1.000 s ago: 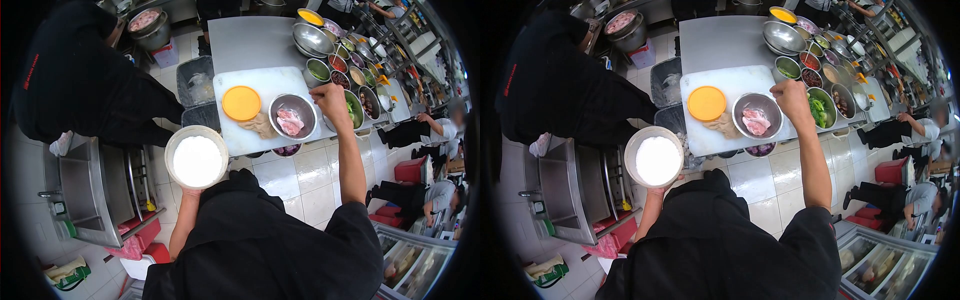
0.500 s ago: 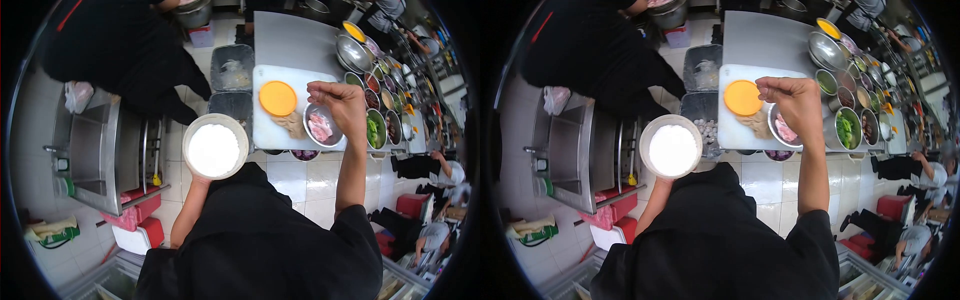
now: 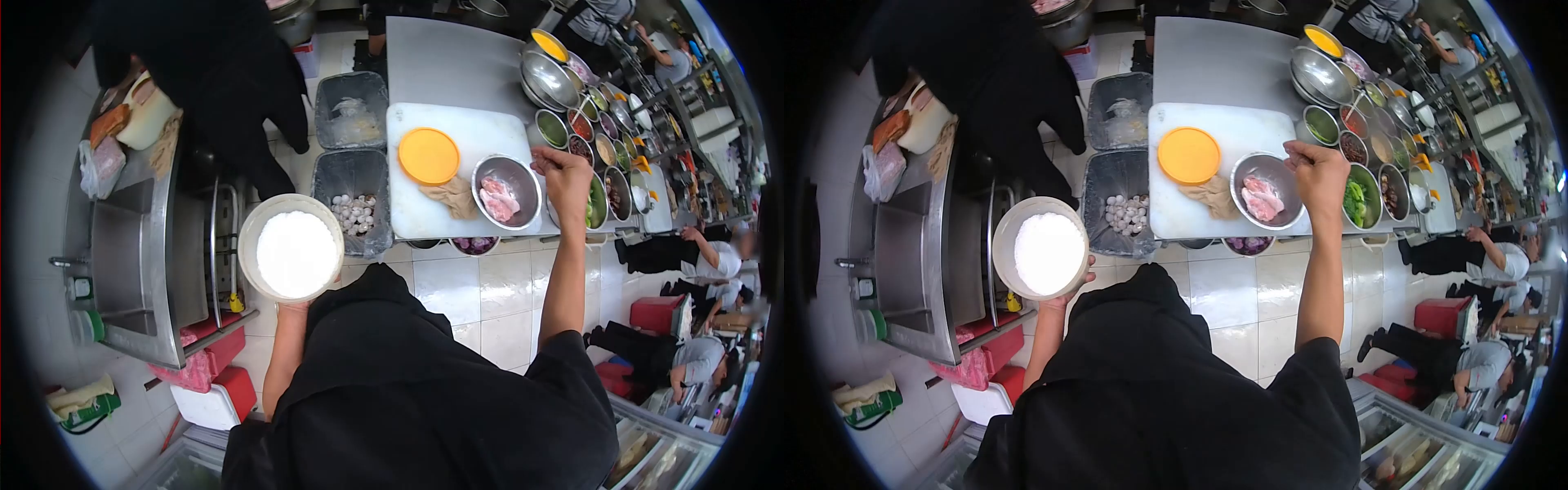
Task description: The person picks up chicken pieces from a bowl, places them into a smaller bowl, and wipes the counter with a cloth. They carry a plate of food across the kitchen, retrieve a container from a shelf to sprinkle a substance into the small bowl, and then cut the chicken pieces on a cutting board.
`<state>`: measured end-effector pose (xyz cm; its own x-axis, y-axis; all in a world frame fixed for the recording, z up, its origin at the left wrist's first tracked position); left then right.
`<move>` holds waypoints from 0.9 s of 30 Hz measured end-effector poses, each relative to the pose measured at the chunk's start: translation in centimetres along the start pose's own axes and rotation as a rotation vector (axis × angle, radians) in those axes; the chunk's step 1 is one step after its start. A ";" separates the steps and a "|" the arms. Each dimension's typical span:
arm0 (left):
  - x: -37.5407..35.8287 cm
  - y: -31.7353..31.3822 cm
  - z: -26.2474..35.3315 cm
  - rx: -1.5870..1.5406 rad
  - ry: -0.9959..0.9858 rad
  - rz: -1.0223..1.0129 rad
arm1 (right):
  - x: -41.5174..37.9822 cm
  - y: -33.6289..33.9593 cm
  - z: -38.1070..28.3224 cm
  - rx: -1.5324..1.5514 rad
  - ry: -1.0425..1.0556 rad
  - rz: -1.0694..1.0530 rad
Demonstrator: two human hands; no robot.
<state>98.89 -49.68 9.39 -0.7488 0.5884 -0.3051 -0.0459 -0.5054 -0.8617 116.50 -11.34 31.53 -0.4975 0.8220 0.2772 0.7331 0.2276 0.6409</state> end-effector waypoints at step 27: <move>-9.2 5.5 8.0 -0.343 -0.319 0.374 | 1.6 -24.4 -0.4 -0.610 0.046 -0.444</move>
Point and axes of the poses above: each hand's wrist, its own x-axis towards the middle knuckle, its own y-axis out of the back of the hand, z = x × y, the point moved 3 cm from there along x, towards the middle knuckle, and after that the axes turned 6 degrees about z, right-handed, at the moved point
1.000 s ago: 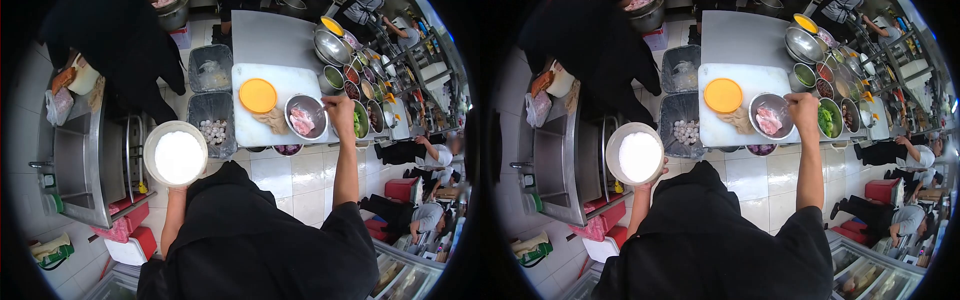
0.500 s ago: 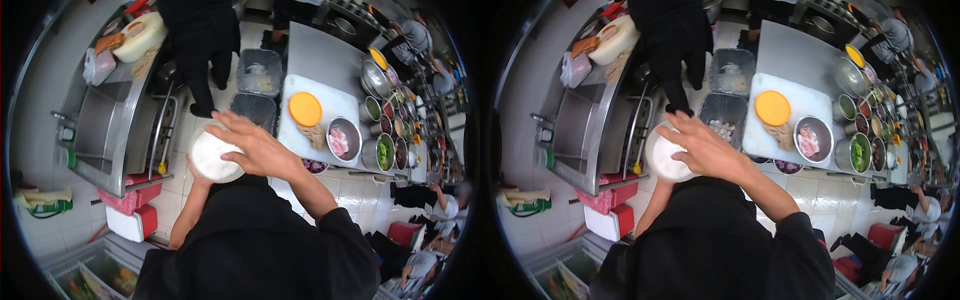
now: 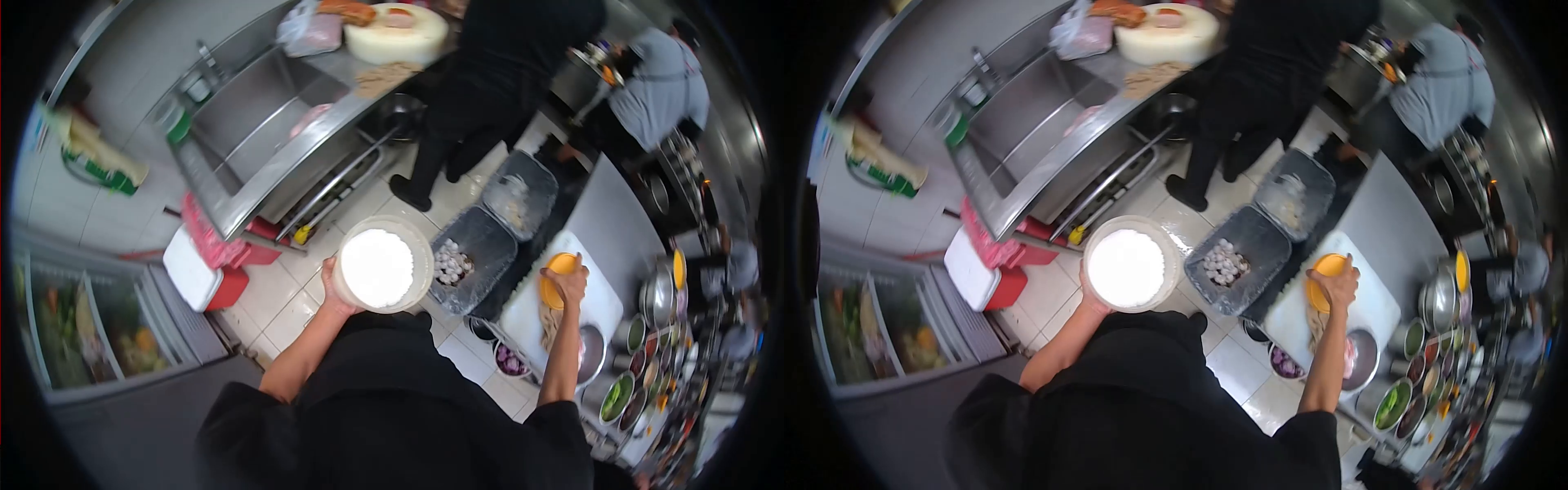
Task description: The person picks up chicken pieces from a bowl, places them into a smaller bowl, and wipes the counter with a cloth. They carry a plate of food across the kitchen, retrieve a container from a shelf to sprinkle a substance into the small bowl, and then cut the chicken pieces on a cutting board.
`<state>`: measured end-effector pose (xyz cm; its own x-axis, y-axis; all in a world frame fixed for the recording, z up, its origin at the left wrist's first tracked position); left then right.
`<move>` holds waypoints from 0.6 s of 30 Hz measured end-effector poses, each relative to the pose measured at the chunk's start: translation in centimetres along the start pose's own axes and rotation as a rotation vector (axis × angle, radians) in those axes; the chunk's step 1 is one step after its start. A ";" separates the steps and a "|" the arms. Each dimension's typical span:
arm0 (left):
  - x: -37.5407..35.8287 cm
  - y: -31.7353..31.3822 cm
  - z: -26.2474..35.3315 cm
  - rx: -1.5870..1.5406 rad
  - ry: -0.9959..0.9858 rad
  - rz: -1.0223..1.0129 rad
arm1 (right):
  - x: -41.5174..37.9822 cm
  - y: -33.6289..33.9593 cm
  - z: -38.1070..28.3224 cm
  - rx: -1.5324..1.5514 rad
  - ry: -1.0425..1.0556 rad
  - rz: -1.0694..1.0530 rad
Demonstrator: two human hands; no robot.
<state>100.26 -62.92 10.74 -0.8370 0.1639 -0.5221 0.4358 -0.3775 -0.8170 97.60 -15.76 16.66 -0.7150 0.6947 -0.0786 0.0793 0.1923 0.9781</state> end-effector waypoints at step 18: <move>-0.4 -8.9 21.4 -0.104 -0.297 -0.592 | -29.1 10.1 -51.6 0.526 1.684 -0.155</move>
Point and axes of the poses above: each hand's wrist, its own x-axis towards the middle knuckle, its own y-axis out of the back of the hand, z = x × y, the point moved 3 cm from there along x, towards the middle knuckle, and after that the axes turned 6 degrees about z, right-handed, at the moved point
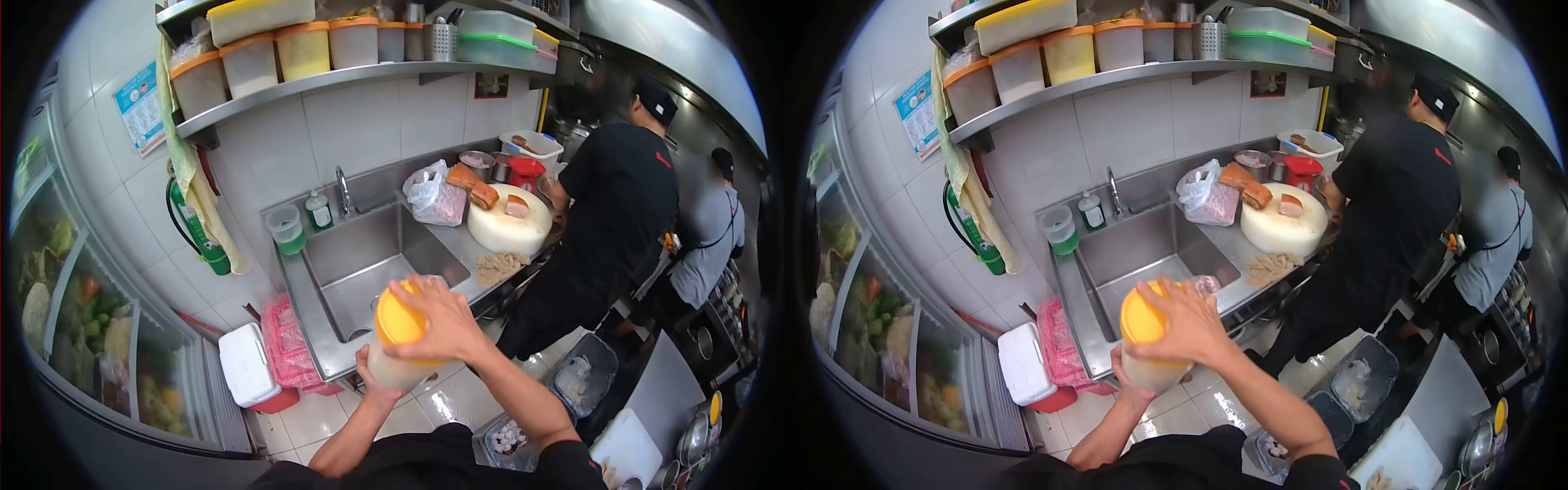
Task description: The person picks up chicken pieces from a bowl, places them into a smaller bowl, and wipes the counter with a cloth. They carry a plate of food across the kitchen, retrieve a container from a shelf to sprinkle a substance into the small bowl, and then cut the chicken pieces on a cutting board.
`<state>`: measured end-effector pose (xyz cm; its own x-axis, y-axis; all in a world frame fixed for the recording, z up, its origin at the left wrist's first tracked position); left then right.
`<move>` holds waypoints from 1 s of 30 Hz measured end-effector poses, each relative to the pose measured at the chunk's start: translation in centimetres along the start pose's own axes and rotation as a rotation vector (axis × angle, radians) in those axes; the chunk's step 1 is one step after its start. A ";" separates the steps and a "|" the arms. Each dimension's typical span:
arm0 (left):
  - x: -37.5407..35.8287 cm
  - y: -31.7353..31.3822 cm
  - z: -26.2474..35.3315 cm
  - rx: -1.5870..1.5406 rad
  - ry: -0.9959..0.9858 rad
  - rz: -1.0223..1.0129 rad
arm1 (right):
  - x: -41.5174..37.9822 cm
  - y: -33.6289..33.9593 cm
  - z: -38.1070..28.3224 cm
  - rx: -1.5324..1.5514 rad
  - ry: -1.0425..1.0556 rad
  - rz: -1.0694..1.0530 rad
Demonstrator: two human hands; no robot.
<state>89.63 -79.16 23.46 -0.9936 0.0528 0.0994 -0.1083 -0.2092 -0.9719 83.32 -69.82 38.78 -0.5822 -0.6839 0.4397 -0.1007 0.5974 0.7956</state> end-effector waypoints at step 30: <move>21.5 -4.7 13.6 0.865 0.048 -0.182 | 55.1 22.0 18.3 0.222 -0.078 1.029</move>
Point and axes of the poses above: each hand's wrist, its own x-axis towards the middle knuckle, its own y-axis out of the back of the hand, z = x × y, the point moved 3 cm from there along x, towards the middle knuckle, and after that the axes turned 6 degrees about z, right-handed, at the moved point
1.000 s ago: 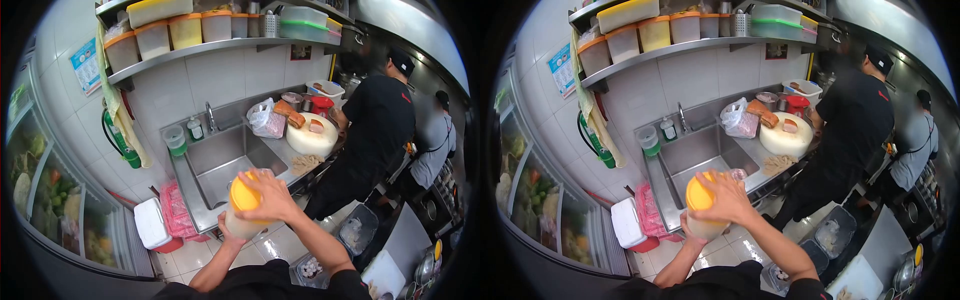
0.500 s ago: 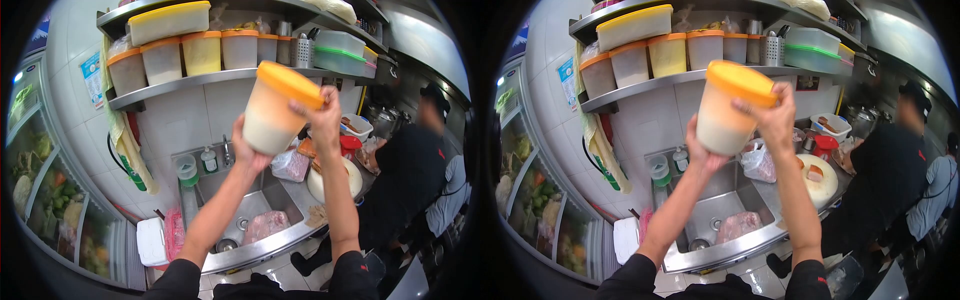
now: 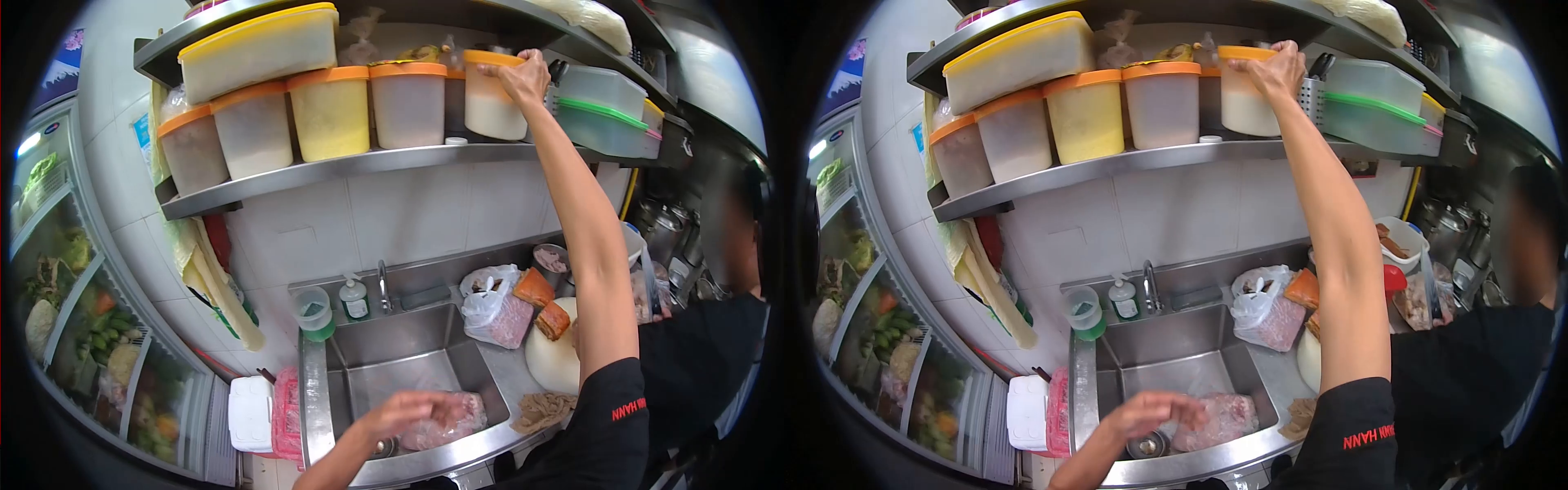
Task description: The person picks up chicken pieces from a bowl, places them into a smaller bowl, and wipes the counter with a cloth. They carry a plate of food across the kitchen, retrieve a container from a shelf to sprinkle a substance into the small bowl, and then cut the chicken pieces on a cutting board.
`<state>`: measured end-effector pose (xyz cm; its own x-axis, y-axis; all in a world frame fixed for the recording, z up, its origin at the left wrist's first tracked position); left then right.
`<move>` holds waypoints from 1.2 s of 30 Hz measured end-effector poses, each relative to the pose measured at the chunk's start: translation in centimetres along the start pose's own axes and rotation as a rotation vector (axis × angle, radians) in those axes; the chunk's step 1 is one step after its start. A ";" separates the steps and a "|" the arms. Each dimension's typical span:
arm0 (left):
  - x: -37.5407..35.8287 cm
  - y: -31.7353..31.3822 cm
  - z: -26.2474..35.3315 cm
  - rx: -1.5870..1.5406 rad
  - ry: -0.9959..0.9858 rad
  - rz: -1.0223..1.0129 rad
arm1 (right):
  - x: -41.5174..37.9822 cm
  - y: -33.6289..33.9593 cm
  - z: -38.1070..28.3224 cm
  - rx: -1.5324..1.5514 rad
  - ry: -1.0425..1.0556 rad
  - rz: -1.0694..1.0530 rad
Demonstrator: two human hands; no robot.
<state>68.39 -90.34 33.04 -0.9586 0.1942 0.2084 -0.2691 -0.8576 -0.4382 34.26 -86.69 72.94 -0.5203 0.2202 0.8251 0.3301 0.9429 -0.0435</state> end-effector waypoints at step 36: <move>-26.3 -10.9 -30.1 1.401 0.683 -0.923 | -73.1 100.7 -15.4 -1.801 -1.079 0.000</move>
<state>93.71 -71.76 6.03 -0.5259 0.6188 -0.5836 -0.7556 -0.0249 0.6545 117.62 -11.69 16.90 -0.4444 0.8689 0.2179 0.2029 -0.1393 0.9692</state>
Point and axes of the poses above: each hand's wrist, its own x-axis towards the middle knuckle, its own y-axis out of the back of the hand, z = x × y, the point moved 3 cm from there along x, towards the middle knuckle, and after that the axes turned 6 degrees about z, right-handed, at the moved point
